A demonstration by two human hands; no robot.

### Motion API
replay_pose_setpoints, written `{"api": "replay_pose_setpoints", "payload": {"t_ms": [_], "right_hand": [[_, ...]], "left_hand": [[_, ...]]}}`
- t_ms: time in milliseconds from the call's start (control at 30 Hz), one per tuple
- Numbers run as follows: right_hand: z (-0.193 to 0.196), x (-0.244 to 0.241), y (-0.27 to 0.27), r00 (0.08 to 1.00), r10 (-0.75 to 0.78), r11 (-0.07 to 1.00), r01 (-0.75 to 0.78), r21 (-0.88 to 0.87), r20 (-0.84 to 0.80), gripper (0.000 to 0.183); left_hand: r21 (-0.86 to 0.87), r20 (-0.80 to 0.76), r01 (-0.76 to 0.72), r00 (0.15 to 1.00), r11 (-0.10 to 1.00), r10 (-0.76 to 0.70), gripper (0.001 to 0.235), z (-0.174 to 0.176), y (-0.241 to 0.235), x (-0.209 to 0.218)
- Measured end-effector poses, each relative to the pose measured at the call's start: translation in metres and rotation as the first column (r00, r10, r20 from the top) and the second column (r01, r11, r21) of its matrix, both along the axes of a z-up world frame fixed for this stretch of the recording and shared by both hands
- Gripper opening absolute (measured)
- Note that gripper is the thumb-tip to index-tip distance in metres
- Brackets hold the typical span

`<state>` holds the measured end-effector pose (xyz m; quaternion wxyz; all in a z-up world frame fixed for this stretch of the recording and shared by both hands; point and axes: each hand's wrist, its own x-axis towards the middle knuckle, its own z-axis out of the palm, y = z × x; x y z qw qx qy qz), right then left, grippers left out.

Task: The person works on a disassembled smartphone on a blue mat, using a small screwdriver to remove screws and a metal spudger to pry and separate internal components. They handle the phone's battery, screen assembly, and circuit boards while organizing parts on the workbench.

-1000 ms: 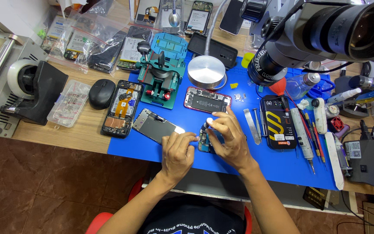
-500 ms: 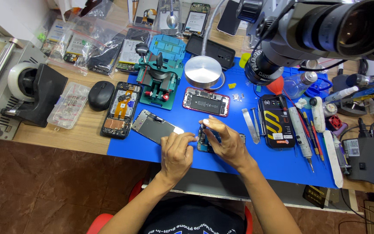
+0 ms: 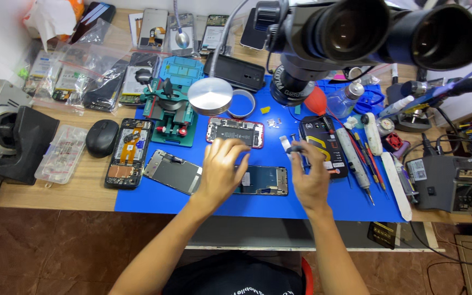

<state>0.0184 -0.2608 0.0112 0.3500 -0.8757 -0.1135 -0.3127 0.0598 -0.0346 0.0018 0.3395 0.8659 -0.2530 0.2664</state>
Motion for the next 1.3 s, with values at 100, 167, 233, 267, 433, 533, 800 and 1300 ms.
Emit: {"api": "replay_pose_setpoints", "payload": {"t_ms": [100,167,233,267,433,533,800,1300], "right_hand": [[-0.024,0.002,-0.004,0.999,-0.046,0.999,0.046,-0.008,-0.023,0.048],[-0.028,0.003,-0.007,0.999,-0.045,0.999,0.045,-0.026,-0.007,0.047],[-0.033,0.003,-0.011,0.999,-0.047,0.998,0.047,-0.044,0.003,0.046],[-0.035,0.003,-0.012,0.999,-0.047,0.998,0.048,-0.042,0.019,0.047],[-0.036,0.004,-0.013,0.999,-0.043,0.999,0.044,-0.008,0.023,0.049],[-0.038,0.005,-0.012,0.999,-0.035,0.999,0.035,-0.011,0.036,0.050],[-0.032,0.003,-0.012,0.996,-0.041,0.999,0.040,0.005,0.076,0.048],[0.031,-0.020,0.070,0.984,0.168,0.804,-0.172,0.569,0.059,0.060]], "left_hand": [[0.092,0.017,0.038,0.999,0.995,-0.039,0.010,-0.013,-0.030,0.036],[0.155,-0.002,0.041,0.999,0.987,-0.041,0.008,-0.017,-0.044,0.050],[0.217,-0.027,0.049,0.999,0.975,-0.044,0.006,-0.022,-0.056,0.059],[0.261,-0.006,0.045,0.999,0.964,-0.044,0.007,-0.026,-0.061,0.061],[0.359,0.021,0.046,0.998,0.932,-0.057,0.012,-0.033,-0.074,0.065],[0.372,0.062,0.040,0.996,0.927,-0.068,0.012,-0.038,-0.076,0.069],[-0.480,-0.444,0.004,0.862,0.877,-0.247,0.011,-0.028,-0.066,0.047],[-0.840,-0.360,-0.537,0.459,0.070,-0.812,0.037,-0.029,0.023,-0.031]]}}
